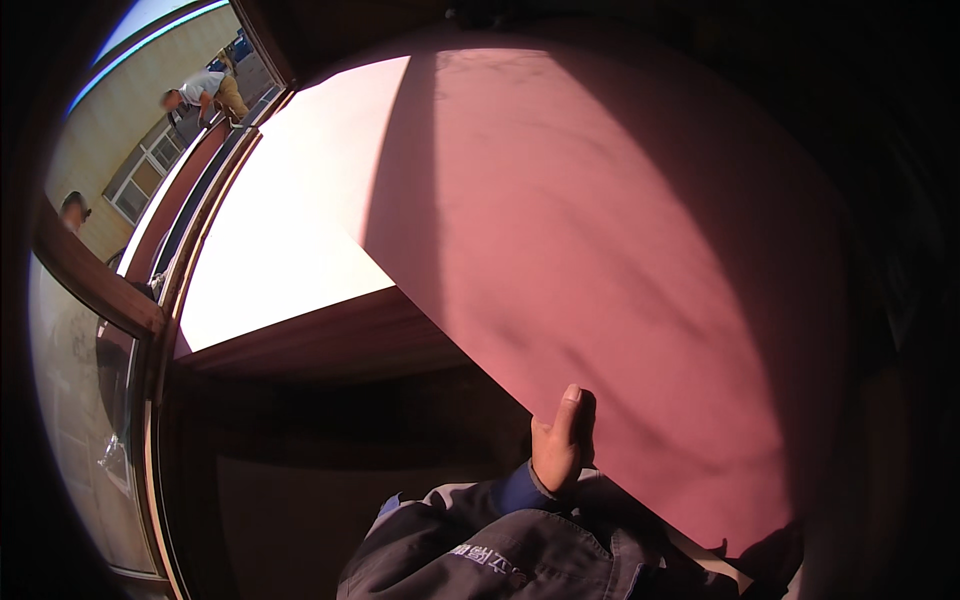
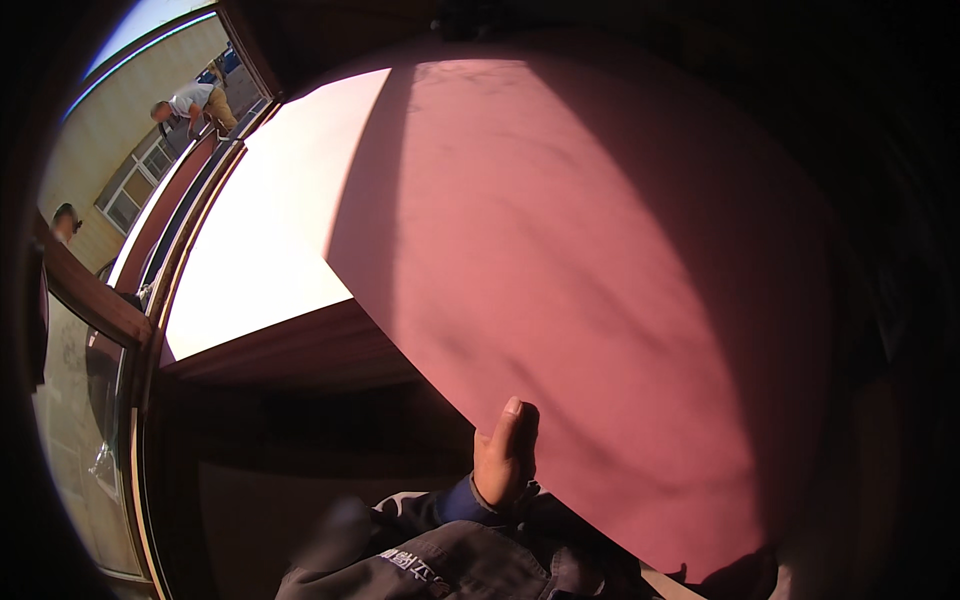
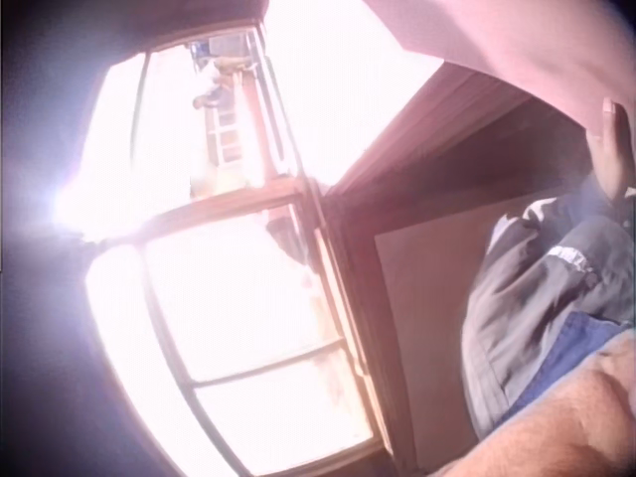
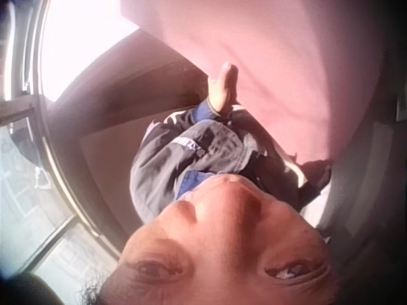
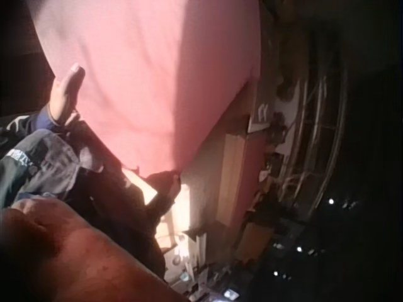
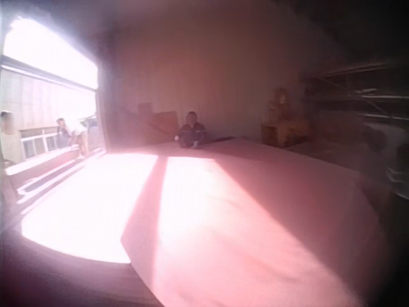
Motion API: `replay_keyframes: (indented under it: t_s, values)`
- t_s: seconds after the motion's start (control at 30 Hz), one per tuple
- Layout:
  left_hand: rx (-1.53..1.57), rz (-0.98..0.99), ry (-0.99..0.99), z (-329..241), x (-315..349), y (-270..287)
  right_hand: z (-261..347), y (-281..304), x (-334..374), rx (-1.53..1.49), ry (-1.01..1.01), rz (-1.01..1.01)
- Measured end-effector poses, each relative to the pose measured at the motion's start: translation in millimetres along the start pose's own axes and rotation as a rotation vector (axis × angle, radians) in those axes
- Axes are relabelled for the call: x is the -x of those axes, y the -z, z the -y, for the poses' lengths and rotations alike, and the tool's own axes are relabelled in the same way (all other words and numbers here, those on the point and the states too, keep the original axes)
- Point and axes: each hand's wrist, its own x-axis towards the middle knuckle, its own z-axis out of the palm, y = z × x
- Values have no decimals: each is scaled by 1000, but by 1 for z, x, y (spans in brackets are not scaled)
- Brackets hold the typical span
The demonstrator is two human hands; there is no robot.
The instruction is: The person repeatedly lifts and places large pink sheets onto a stack on a table. The hands handle the sheets one at a time, aligning them with the existing pile. The task continues throughout the clip without visible completion.
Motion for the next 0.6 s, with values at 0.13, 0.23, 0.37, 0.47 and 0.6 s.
replay_keyframes:
  t_s: [0.13,0.23,0.37,0.47,0.6]
  values:
    - [83,-47,1,-18,-70,43,-29,-65,39,-22,25,13]
    - [346,-22,58,-24,-130,67,-45,-112,62,-39,35,24]
    - [415,85,30,-33,-194,103,-72,-156,98,-84,30,21]
    - [313,46,125,-49,-228,100,-86,-178,116,-137,41,63]
    - [190,114,298,-79,-232,90,-101,-212,144,-213,75,143]
